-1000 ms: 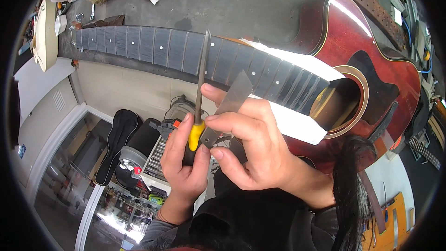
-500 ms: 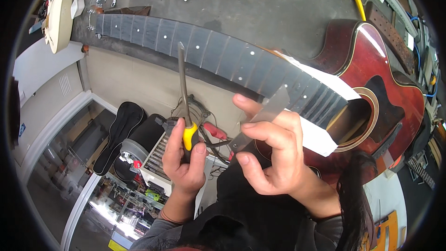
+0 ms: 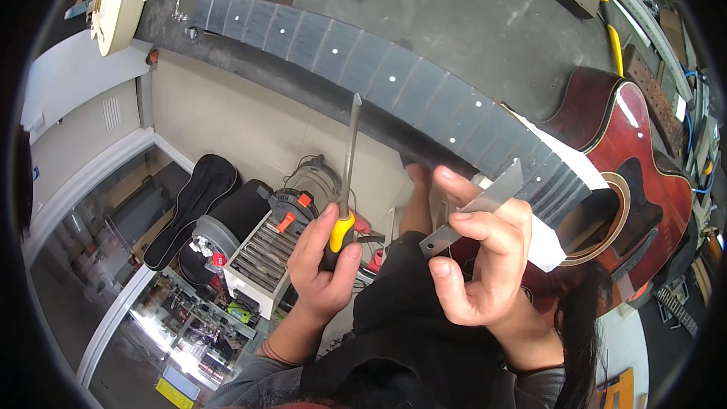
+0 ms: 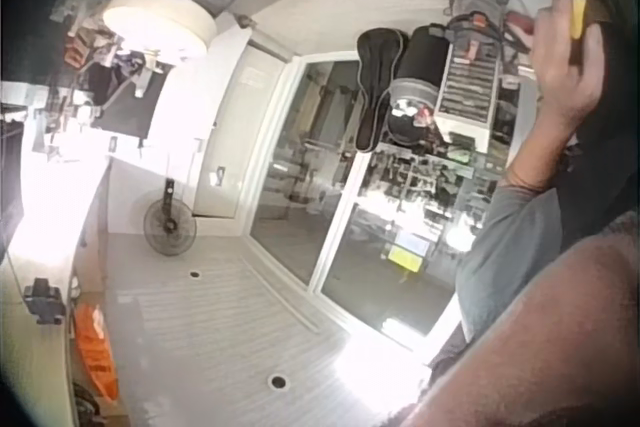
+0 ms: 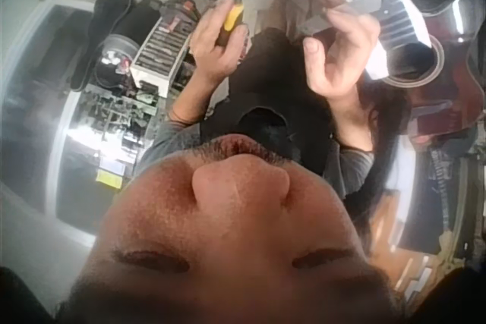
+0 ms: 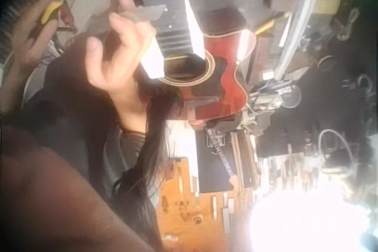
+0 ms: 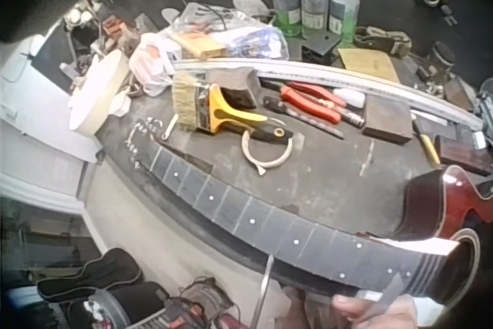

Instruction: The person uses a utility knife to carefully cut a piece of white paper placed on the guitar fretboard. They then use a small metal tool to scrape and clean the fret slots between the frets, moving methodically along the neck of the guitar.

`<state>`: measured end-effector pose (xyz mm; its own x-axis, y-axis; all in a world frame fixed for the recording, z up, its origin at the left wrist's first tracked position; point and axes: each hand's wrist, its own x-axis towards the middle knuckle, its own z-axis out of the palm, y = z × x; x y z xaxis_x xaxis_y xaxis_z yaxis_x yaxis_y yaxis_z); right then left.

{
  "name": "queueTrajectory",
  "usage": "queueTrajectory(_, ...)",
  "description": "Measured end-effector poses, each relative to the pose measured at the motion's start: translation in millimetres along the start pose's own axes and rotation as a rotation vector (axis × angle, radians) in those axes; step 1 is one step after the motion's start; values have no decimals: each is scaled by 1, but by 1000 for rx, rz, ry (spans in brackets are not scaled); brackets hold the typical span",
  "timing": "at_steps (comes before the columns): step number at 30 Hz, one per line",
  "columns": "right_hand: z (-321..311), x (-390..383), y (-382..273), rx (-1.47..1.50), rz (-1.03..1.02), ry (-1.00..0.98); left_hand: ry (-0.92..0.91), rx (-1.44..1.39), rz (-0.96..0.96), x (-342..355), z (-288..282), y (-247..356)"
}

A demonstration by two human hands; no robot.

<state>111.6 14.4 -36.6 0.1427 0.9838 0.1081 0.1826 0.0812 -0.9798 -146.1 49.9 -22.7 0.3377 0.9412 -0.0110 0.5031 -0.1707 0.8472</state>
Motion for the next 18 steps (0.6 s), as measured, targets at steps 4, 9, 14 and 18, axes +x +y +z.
queueTrajectory(4, -6, -2, -3, -70, 52, -98, -11, -5, -25, -3, -5, -2)
queueTrajectory(9, -1, 15, -8, -104, 21, -137, -57, -11, 23, -4, -5, -7)
queueTrajectory(14, 12, 30, -10, -61, 9, -121, -105, 21, 24, -7, -4, -6)
queueTrajectory(18, 15, 37, -12, -85, -6, -147, -99, 37, 49, -5, -3, -6)
